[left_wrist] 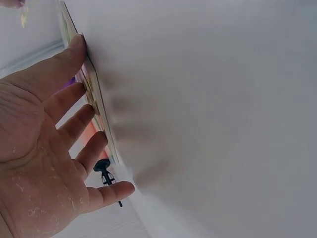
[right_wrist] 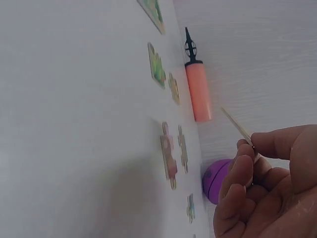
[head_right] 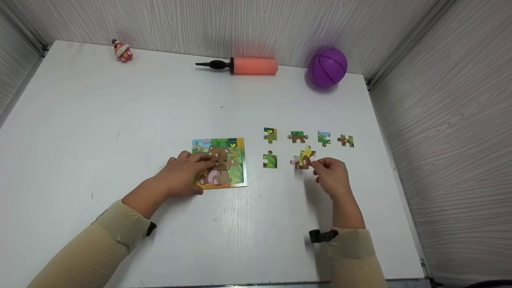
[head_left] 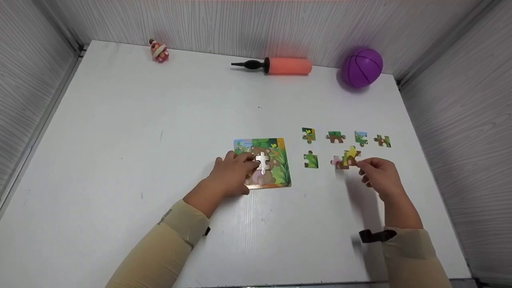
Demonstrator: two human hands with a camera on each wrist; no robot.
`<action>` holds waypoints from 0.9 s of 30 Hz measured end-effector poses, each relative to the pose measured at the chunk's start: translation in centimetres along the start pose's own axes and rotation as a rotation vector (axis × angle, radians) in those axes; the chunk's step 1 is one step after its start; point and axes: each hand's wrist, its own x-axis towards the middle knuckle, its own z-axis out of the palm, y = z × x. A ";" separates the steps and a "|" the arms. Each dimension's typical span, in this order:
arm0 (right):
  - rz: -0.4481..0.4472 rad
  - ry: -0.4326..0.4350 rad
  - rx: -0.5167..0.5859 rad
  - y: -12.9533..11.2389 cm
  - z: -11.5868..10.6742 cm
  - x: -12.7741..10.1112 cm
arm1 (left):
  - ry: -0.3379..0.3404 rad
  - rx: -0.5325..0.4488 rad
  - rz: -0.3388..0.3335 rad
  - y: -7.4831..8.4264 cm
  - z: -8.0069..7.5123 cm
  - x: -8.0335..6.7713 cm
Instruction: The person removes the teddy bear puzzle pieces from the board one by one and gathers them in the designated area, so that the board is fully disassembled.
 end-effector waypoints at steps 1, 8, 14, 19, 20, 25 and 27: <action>0.010 0.005 -0.002 0.3 -0.4 0.2 | -0.002 0.000 -0.003 -0.1 -0.1 -0.1; 0.077 0.009 -0.019 2.3 -2.7 1.9 | 0.001 -0.001 -0.030 -0.9 -0.4 -0.8; 0.133 -0.028 -0.046 3.8 -4.2 3.5 | -0.006 -0.002 -0.041 -1.0 -0.4 -0.9; 0.169 -0.062 -0.084 4.8 -4.5 4.4 | -0.005 -0.006 -0.048 -0.9 -0.4 -0.9; 0.173 -0.069 -0.097 4.9 -4.5 4.5 | -0.002 -0.007 -0.047 -0.9 -0.4 -0.9; 0.159 -0.079 -0.163 5.2 -4.3 4.9 | 0.010 -0.018 -0.039 -0.9 -0.3 -0.8; 0.146 -0.074 -0.201 5.1 -4.1 4.9 | 0.011 -0.023 -0.043 -0.9 -0.3 -0.9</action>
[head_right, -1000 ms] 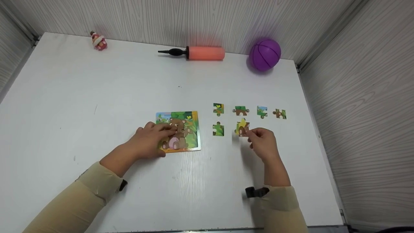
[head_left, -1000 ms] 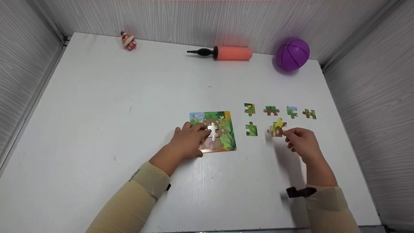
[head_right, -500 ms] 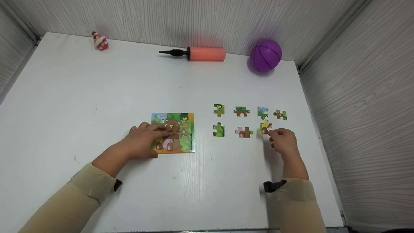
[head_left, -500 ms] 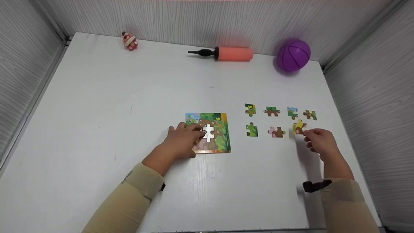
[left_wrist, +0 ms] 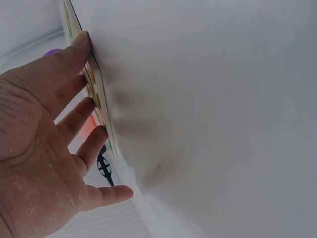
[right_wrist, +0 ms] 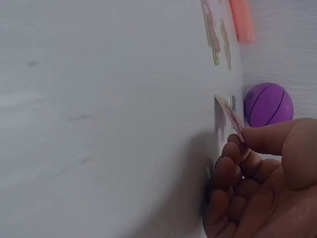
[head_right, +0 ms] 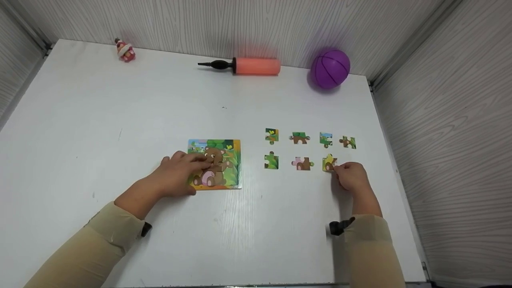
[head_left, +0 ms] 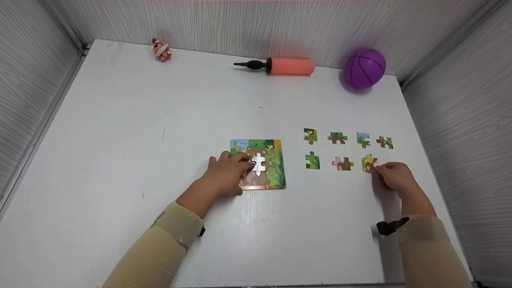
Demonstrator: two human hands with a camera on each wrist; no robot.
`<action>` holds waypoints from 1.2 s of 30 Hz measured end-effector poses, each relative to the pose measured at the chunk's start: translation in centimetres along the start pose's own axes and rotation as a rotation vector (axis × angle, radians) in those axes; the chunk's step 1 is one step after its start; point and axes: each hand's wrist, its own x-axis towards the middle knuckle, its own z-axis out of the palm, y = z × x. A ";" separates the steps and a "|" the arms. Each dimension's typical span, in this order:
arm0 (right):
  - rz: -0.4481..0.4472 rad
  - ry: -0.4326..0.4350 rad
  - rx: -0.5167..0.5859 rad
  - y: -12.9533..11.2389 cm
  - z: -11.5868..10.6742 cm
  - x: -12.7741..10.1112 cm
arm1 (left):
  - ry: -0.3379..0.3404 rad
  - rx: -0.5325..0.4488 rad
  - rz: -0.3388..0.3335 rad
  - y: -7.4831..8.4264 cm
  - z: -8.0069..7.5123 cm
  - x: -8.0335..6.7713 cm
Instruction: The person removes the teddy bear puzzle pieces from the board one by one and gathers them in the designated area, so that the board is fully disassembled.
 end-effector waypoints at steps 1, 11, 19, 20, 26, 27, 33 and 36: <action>-0.007 0.005 -0.024 -0.1 0.0 -0.1 | 0.000 -0.002 -0.003 0.0 0.0 0.0; -0.046 0.053 -0.182 -0.2 0.2 0.1 | -0.003 -0.018 0.011 -0.1 0.1 0.1; -0.054 0.073 -0.202 -0.7 0.5 -0.1 | -0.004 -0.011 0.001 -0.1 0.1 0.1; -0.055 0.077 -0.206 -0.6 0.5 -0.1 | -0.005 -0.010 0.001 -0.1 0.1 0.0; -0.022 0.133 -0.193 -1.2 0.8 -0.8 | -0.005 -0.006 0.012 0.1 0.1 0.0; -0.029 0.153 -0.188 -1.6 1.0 -1.0 | -0.004 -0.005 0.012 0.1 0.1 0.0; -0.198 0.239 -0.167 -6.2 4.1 -3.0 | 0.002 -0.003 0.009 0.1 0.0 -0.1; -0.297 0.231 -0.134 -9.0 7.2 -4.1 | 0.000 -0.003 0.014 0.1 0.0 -0.1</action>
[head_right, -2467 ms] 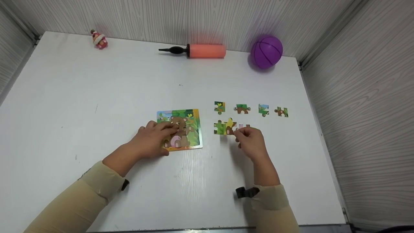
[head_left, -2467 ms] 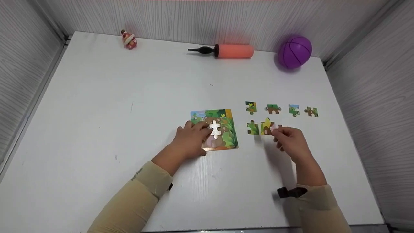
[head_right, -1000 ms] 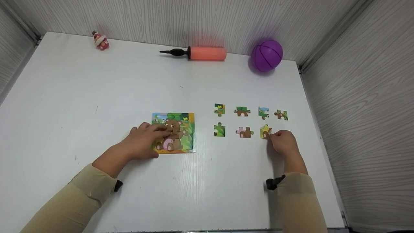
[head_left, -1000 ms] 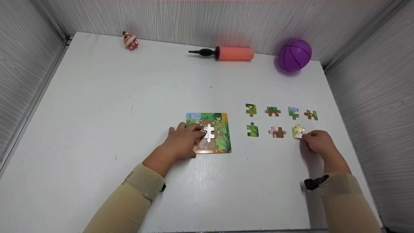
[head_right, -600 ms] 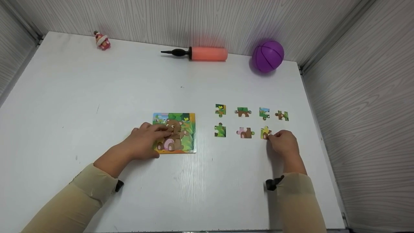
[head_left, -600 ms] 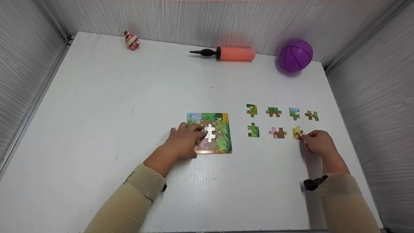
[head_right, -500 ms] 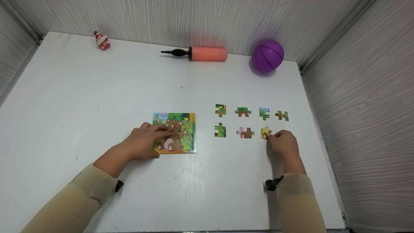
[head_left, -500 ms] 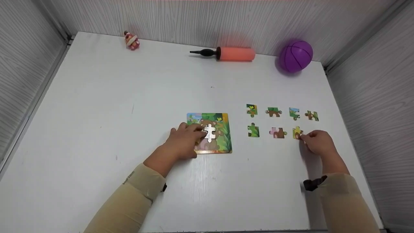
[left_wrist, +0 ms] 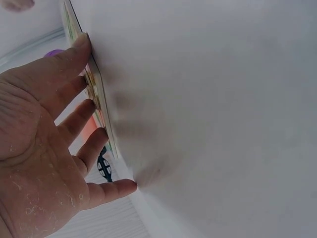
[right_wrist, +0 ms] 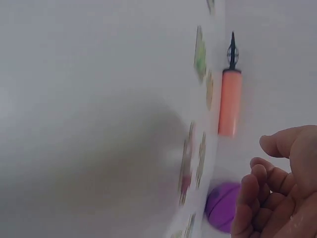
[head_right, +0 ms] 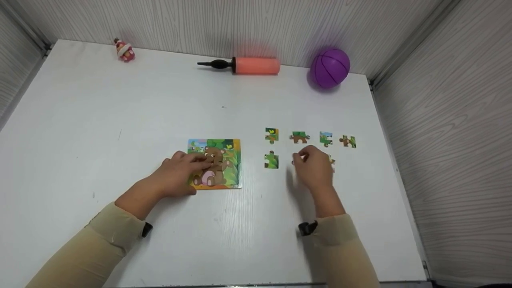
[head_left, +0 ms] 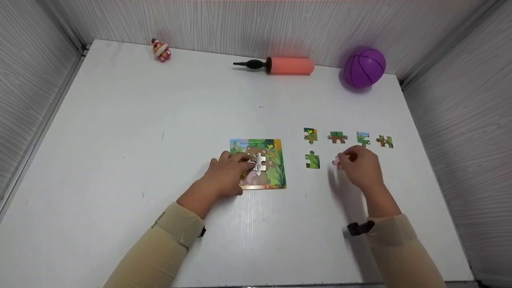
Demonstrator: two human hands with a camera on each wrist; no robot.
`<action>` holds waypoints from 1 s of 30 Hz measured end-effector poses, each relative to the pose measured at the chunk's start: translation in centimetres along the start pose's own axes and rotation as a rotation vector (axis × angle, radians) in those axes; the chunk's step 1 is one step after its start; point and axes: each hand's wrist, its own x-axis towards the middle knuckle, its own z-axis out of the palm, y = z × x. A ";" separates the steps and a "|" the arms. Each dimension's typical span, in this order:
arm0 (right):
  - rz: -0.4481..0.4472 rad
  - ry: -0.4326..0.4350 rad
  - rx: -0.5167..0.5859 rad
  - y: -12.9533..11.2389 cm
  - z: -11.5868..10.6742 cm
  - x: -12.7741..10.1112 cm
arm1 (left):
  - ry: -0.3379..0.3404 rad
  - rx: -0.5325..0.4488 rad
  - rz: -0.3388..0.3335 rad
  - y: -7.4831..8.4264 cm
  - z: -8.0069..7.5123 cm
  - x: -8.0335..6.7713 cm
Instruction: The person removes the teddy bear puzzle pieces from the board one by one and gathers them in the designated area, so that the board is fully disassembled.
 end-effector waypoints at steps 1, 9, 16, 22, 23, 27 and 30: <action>-0.027 -0.012 0.025 -1.1 0.9 -0.3 | -0.001 -0.001 0.001 0.0 0.0 0.0; -0.164 -0.111 0.175 -8.3 7.0 -2.0 | -0.013 -0.007 0.011 0.1 0.1 0.1; -0.217 -0.273 0.260 -10.6 9.7 -2.0 | -0.020 0.033 0.015 0.2 -0.2 0.1; -0.142 -0.362 0.207 -11.3 11.2 -1.6 | -0.024 0.036 0.016 0.2 -0.1 0.0; -0.120 -0.366 0.191 -11.5 11.4 -1.6 | -0.024 0.035 0.015 0.2 -0.1 0.0; -0.085 -0.338 0.110 -12.3 12.1 -1.7 | -0.019 0.034 0.008 0.3 -0.1 0.0; -0.100 -0.296 0.054 -12.6 12.5 -1.9 | -0.019 0.034 0.006 0.3 -0.1 0.0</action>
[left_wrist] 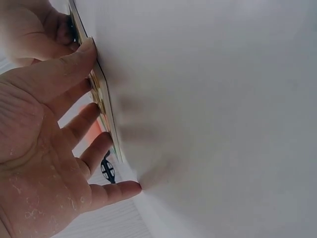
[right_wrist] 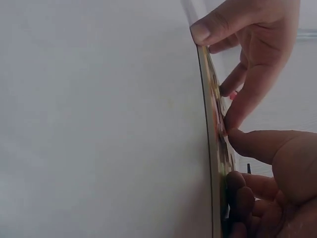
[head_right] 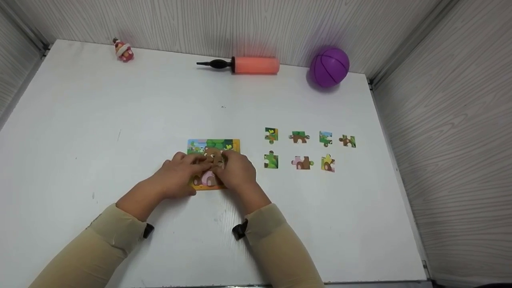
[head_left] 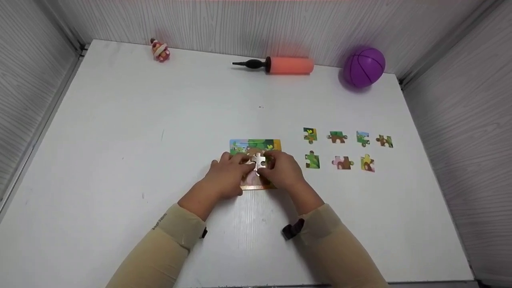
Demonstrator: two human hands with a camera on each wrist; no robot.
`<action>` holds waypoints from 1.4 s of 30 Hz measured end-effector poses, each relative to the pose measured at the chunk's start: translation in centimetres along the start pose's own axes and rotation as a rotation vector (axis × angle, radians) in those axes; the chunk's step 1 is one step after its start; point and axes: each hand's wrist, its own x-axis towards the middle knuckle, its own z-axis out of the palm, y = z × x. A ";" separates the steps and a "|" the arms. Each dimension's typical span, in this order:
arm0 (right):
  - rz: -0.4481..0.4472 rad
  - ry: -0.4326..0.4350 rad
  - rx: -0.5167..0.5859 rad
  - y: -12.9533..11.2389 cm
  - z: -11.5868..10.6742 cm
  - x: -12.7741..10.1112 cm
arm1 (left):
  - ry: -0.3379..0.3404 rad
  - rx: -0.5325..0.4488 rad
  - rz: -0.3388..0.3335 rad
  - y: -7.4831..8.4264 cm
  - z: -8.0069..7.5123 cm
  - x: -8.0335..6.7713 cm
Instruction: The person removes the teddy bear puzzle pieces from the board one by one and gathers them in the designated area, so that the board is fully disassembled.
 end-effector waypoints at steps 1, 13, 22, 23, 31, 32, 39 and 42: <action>-0.005 0.011 -0.017 0.0 0.1 0.0 | 0.000 0.001 0.000 0.0 0.0 0.0; -0.033 0.058 0.018 -0.2 0.5 -0.1 | 0.037 -0.013 -0.017 0.0 -0.1 0.0; -0.033 0.102 0.170 0.3 0.9 -0.3 | 0.022 -0.023 -0.032 0.1 0.0 -0.1; -0.033 0.105 0.184 0.3 0.9 -0.4 | 0.022 -0.024 -0.031 0.1 0.0 -0.1; -0.067 0.118 0.237 0.3 1.2 -0.6 | 0.010 -0.025 -0.039 -0.1 0.0 -0.1; -0.068 0.115 0.243 0.4 1.2 -0.7 | 0.010 -0.025 -0.040 -0.1 0.1 -0.1; -0.078 0.105 0.309 1.1 0.4 -1.1 | 0.006 -0.028 -0.041 0.0 0.2 0.0; -0.087 0.129 0.340 1.5 -0.3 -1.4 | 0.011 -0.029 -0.035 0.0 0.2 0.0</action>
